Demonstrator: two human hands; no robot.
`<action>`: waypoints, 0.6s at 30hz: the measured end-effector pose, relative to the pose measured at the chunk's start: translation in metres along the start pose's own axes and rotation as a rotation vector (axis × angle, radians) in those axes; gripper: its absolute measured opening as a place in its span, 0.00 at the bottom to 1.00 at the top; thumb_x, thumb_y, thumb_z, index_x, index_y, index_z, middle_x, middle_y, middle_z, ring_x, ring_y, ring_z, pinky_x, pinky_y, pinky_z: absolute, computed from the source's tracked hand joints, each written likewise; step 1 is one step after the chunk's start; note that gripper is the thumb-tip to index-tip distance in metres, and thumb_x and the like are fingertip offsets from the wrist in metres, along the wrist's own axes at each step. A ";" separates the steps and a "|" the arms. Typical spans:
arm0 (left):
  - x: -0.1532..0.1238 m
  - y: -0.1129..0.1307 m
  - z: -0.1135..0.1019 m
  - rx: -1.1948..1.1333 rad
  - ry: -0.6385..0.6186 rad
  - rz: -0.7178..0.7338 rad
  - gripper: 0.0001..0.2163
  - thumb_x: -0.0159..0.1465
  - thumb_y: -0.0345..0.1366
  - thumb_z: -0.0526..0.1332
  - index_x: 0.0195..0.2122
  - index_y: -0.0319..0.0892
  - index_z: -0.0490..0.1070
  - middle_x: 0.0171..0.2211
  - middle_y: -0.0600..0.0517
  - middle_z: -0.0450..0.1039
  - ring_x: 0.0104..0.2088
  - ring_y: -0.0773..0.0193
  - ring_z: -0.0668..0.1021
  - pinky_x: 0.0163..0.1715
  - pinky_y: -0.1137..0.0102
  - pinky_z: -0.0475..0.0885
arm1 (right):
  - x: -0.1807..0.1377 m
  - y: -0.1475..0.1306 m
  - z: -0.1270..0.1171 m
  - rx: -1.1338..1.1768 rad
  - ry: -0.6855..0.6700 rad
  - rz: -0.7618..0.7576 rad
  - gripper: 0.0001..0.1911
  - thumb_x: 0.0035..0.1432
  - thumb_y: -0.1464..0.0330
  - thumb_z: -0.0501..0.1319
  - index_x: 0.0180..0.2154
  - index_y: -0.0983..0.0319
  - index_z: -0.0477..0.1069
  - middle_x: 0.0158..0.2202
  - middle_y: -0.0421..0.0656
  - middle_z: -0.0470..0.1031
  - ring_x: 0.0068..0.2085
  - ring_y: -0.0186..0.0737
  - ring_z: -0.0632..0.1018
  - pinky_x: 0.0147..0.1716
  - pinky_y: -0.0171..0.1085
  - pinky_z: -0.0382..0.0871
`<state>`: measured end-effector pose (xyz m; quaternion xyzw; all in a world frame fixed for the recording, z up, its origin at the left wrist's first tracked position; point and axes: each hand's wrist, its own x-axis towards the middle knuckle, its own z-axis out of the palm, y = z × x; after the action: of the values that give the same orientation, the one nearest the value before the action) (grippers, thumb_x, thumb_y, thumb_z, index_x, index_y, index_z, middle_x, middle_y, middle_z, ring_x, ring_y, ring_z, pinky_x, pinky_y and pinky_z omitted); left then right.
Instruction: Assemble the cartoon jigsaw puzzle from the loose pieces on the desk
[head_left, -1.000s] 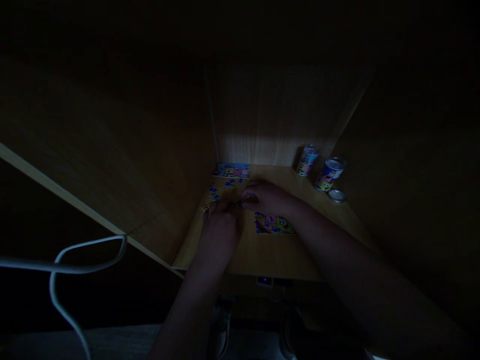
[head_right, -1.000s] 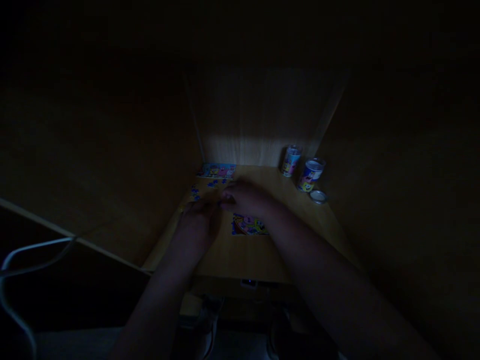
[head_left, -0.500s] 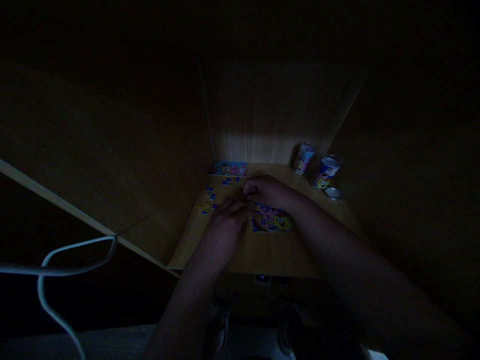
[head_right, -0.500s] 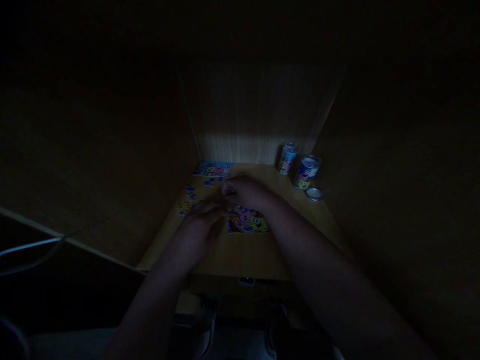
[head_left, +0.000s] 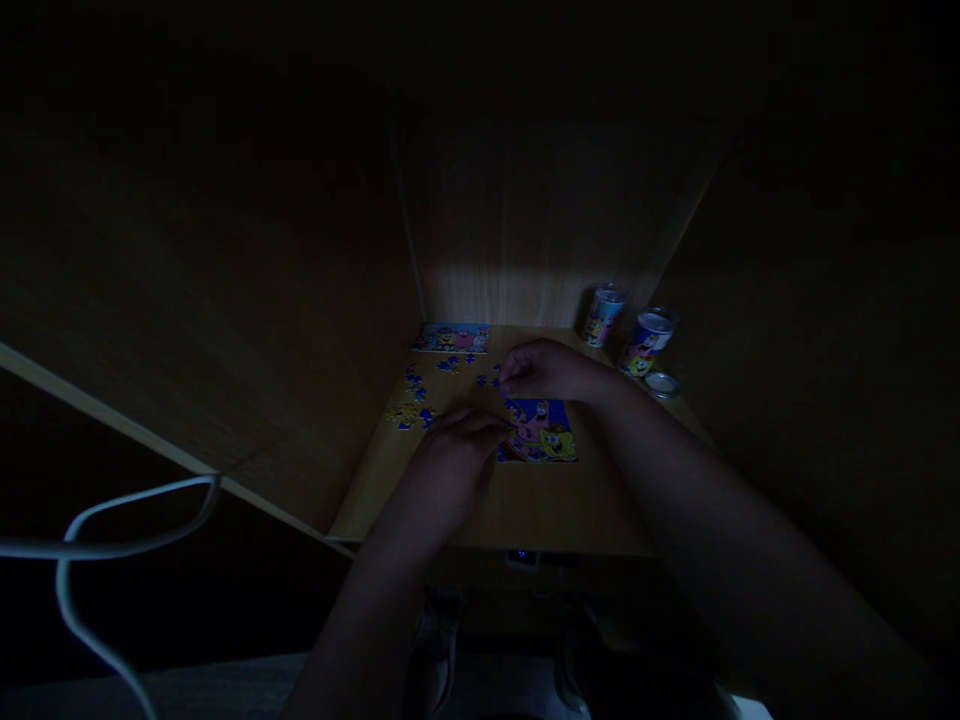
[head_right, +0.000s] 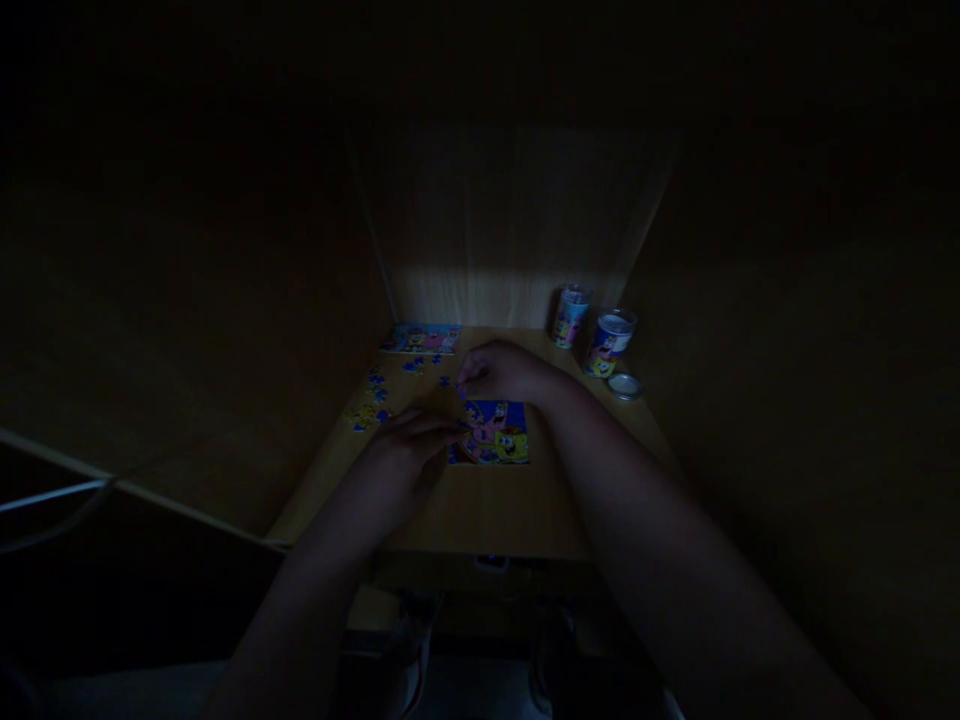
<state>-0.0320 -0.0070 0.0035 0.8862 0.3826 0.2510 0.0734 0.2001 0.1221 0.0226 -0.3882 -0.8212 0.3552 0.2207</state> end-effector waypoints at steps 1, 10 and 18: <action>0.000 0.001 0.000 0.005 0.001 0.000 0.22 0.67 0.18 0.61 0.56 0.46 0.82 0.53 0.48 0.83 0.54 0.52 0.80 0.59 0.53 0.77 | 0.000 -0.001 0.000 0.000 -0.013 0.003 0.07 0.60 0.65 0.72 0.41 0.59 0.82 0.40 0.42 0.87 0.42 0.41 0.85 0.43 0.38 0.78; 0.001 -0.001 0.000 0.054 0.027 -0.056 0.21 0.67 0.18 0.61 0.54 0.46 0.83 0.53 0.48 0.83 0.53 0.50 0.80 0.58 0.53 0.77 | -0.001 -0.007 0.001 0.010 -0.044 0.025 0.04 0.61 0.68 0.72 0.39 0.60 0.82 0.40 0.42 0.87 0.41 0.40 0.85 0.41 0.37 0.78; 0.001 0.003 0.000 0.037 0.023 -0.047 0.17 0.71 0.22 0.62 0.55 0.44 0.82 0.53 0.48 0.83 0.54 0.51 0.80 0.59 0.53 0.76 | -0.001 -0.011 0.004 0.018 -0.104 0.028 0.04 0.60 0.68 0.71 0.38 0.60 0.82 0.39 0.41 0.87 0.40 0.40 0.85 0.41 0.37 0.76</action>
<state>-0.0299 -0.0083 0.0051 0.8752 0.4086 0.2523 0.0584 0.1934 0.1147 0.0282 -0.3788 -0.8229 0.3851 0.1761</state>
